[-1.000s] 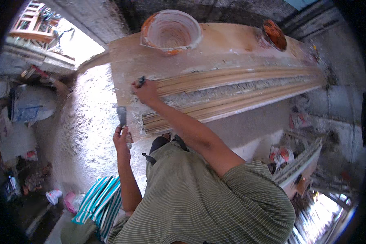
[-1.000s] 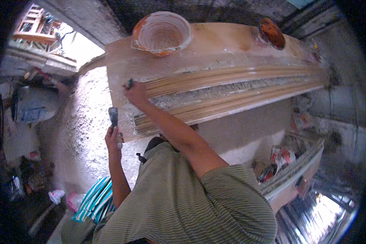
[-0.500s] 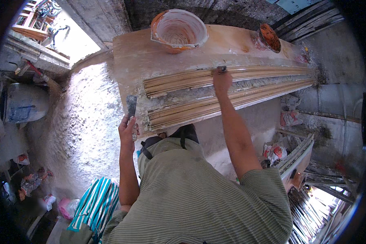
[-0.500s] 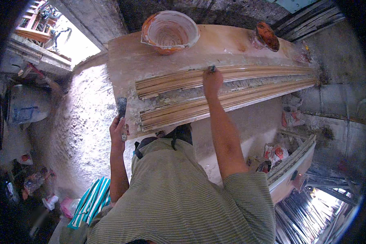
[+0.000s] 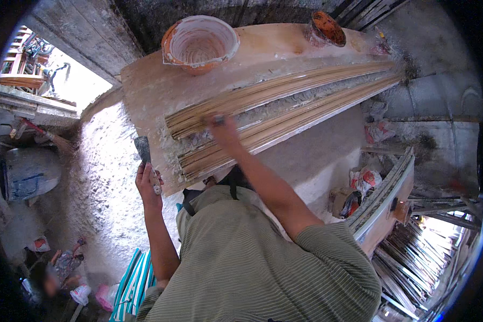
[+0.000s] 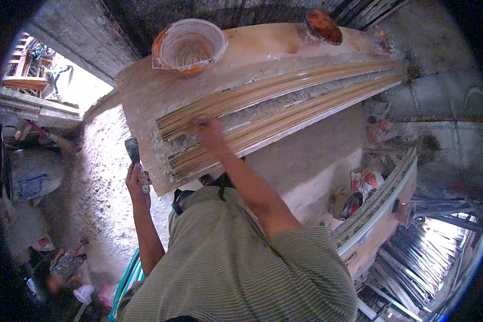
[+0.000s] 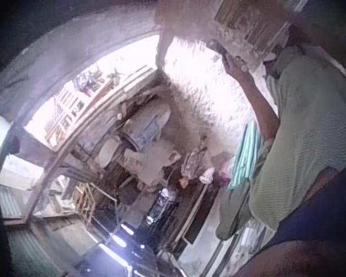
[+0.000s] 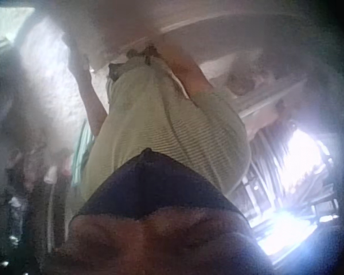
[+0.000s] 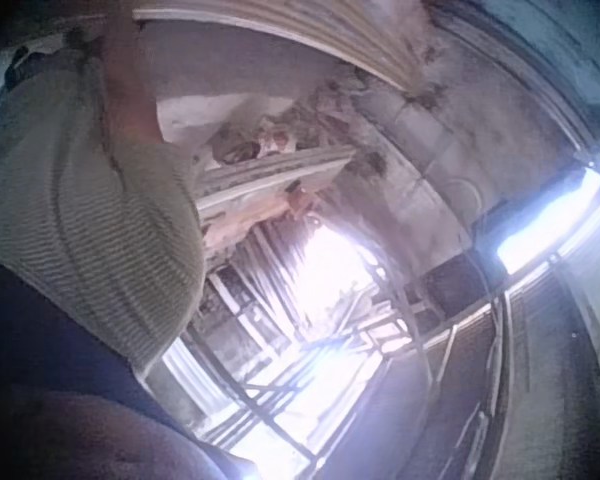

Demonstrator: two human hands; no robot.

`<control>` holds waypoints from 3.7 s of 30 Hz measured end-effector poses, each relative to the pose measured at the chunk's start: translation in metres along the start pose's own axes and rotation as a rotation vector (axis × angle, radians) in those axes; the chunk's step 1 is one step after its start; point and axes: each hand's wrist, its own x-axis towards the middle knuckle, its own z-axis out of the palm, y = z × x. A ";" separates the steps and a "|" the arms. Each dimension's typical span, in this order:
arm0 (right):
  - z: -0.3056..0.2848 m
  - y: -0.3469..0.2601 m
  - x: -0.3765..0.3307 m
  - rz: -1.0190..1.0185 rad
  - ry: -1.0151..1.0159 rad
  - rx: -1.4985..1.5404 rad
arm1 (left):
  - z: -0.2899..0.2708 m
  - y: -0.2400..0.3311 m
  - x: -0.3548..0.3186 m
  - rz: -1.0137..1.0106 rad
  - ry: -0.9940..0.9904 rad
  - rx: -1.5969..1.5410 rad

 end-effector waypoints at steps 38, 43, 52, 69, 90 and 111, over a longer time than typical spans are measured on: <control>-0.338 0.150 0.161 -0.039 0.201 -0.446 | 0.338 -0.106 -0.038 0.024 -0.012 0.049; -0.284 0.125 0.121 -0.067 0.003 0.209 | 0.414 -0.116 -0.039 -0.012 -0.141 0.152; -0.576 0.279 0.296 0.167 0.381 -0.274 | 0.442 -0.120 -0.055 -0.009 -0.175 0.140; -0.545 0.265 0.284 0.201 0.291 -0.213 | 0.507 -0.184 -0.036 -0.038 -0.059 0.148; -0.766 0.387 0.393 0.051 -0.001 -0.022 | 0.918 -0.361 -0.122 -0.116 -0.152 0.118; -0.959 0.493 0.493 -0.198 0.015 -0.522 | 1.021 -0.548 -0.283 -0.054 0.226 -0.300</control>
